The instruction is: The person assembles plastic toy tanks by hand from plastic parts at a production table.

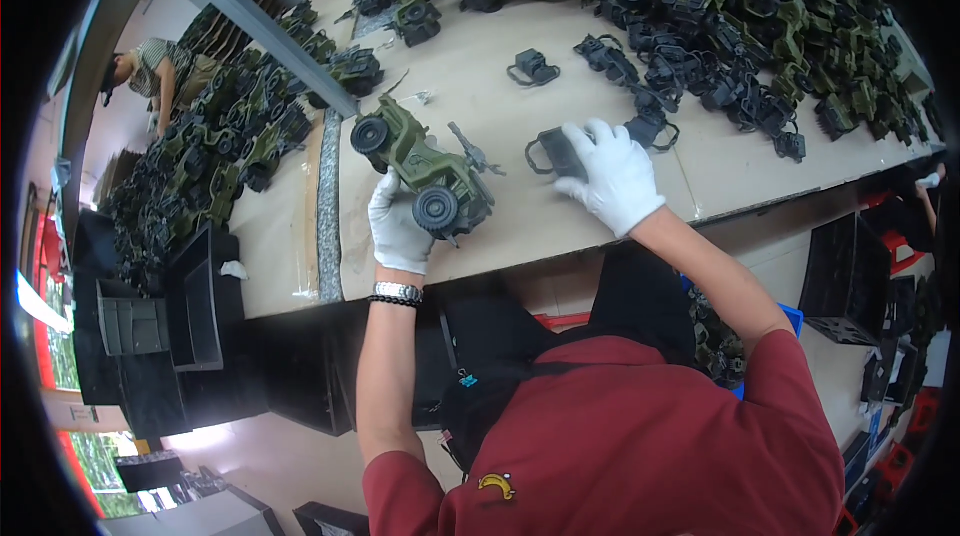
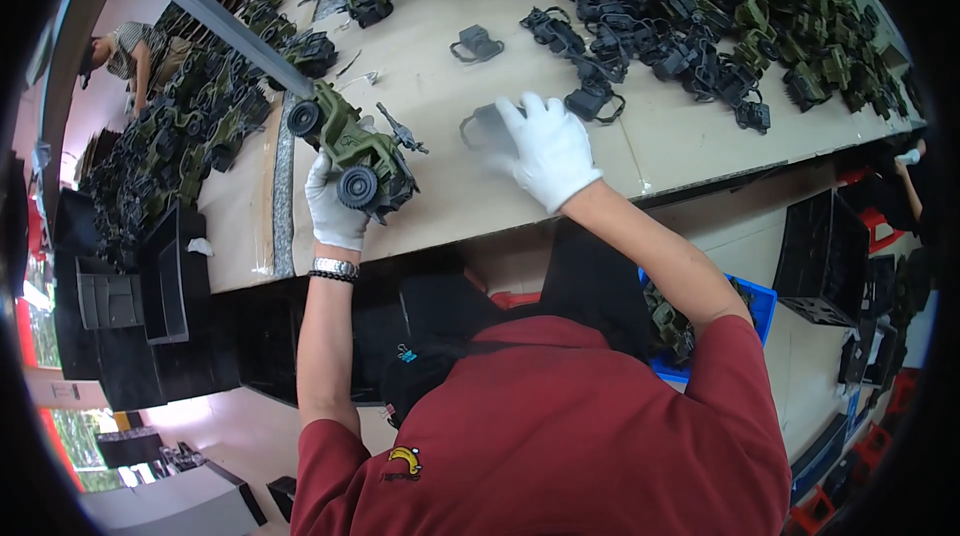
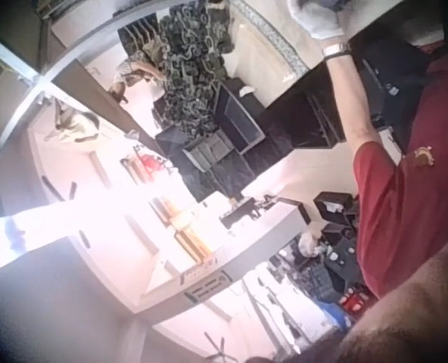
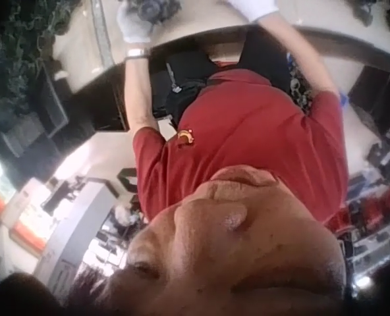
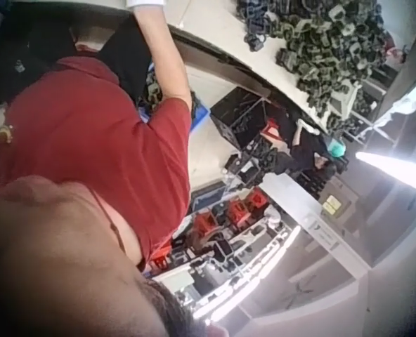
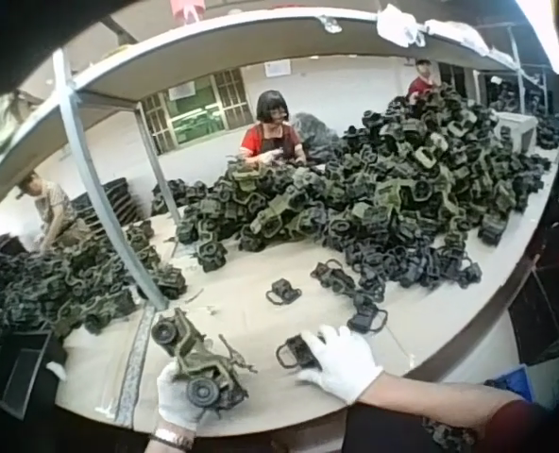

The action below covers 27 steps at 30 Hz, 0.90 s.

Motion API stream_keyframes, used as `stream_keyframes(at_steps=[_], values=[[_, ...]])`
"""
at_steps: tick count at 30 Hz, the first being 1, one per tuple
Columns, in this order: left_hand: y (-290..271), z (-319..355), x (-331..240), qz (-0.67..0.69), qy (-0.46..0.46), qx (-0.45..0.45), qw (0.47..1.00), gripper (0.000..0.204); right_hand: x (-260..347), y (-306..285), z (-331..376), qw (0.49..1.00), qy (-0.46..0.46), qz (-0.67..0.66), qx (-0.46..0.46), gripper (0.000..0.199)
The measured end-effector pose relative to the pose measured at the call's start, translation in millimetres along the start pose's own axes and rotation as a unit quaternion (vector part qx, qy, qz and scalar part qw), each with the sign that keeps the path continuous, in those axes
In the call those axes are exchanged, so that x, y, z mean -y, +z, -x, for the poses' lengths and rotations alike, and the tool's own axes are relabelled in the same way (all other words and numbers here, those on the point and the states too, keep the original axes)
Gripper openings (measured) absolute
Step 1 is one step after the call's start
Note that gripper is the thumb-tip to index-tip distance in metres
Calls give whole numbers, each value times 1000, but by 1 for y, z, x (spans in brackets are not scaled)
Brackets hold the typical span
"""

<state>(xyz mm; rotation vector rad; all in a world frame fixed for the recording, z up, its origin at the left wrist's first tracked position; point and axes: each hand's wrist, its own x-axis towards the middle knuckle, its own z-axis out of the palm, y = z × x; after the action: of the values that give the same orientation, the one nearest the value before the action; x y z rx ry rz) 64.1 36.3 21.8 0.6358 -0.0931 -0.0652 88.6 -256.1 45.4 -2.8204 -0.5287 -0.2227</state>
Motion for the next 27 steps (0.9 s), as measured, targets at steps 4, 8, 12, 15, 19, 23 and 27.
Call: stream_keyframes(at_steps=[4, 8, 12, 15, 19, 23, 27], values=[[1, 31, 7, 28, 6, -22, 999, 65, -7, -7, 11, 998, -33, -52, -27, 74], [8, 47, 17, 48, 26, -34, 998, 72, -25, -6, 13, 984, -133, -110, 54, 78], [-2, 48, 17, 13, 41, -44, 998, 81, -26, -3, 8, 983, -132, -113, 61, 75], [0, 50, 24, 85, 16, -1, 996, 80, -32, 5, 6, 990, -63, -122, 39, 70], [6, 60, 31, 13, -29, -125, 992, 73, -48, 19, 9, 970, -19, -221, -103, 58], [34, 68, 41, 60, -145, -156, 975, 71, -6, -31, 7, 737, -21, -661, -138, 45], [52, 73, 52, 192, -320, 181, 910, 62, 40, -41, 4, 768, -150, -622, -3, 43]])
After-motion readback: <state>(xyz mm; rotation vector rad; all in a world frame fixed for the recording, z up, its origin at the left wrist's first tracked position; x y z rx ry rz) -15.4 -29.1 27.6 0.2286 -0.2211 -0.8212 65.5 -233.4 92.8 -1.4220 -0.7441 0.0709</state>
